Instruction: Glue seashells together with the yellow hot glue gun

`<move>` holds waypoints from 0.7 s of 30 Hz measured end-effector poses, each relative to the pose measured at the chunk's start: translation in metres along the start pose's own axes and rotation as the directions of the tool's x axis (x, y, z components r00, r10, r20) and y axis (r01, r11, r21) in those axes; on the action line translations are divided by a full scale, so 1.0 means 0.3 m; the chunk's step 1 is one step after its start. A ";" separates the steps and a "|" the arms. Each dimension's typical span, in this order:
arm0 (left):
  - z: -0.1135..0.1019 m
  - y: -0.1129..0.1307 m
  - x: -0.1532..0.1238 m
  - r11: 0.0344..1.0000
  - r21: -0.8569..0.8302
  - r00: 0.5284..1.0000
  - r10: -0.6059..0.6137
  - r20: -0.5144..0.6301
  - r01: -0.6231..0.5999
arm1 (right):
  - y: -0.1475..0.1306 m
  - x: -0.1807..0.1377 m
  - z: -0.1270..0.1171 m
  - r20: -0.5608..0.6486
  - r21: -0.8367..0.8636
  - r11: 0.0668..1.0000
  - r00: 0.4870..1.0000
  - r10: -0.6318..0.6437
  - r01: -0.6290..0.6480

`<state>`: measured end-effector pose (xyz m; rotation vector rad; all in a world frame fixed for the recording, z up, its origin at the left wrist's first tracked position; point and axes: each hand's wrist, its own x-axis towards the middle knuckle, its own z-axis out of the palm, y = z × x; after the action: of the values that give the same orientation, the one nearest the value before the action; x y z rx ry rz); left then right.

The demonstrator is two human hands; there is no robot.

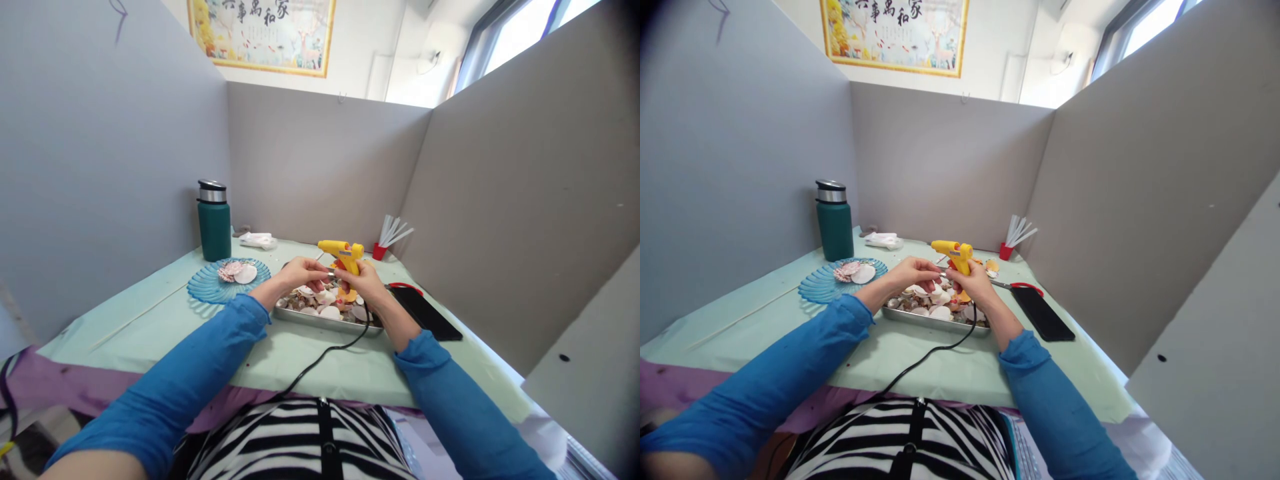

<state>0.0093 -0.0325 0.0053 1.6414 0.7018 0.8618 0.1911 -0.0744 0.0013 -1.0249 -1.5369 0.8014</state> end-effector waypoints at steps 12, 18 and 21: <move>-0.040 -0.029 0.050 0.999 0.019 0.923 0.043 -0.383 -0.039 | 0.020 0.020 -0.035 -0.069 -0.221 0.973 0.995 -0.079 0.062; -0.038 -0.013 0.040 0.999 0.029 0.898 0.030 -0.439 -0.019 | 0.043 0.031 -0.043 -0.106 -0.271 0.957 0.984 -0.141 0.108; -0.038 -0.006 0.036 1.000 0.008 0.889 0.013 -0.458 -0.011 | 0.047 0.032 -0.045 -0.099 -0.344 0.926 0.974 -0.203 0.158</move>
<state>0.0058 -0.0170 0.0069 1.4552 1.0189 1.2794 0.2065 -0.0603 -0.0047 -1.1359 -1.6575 0.3400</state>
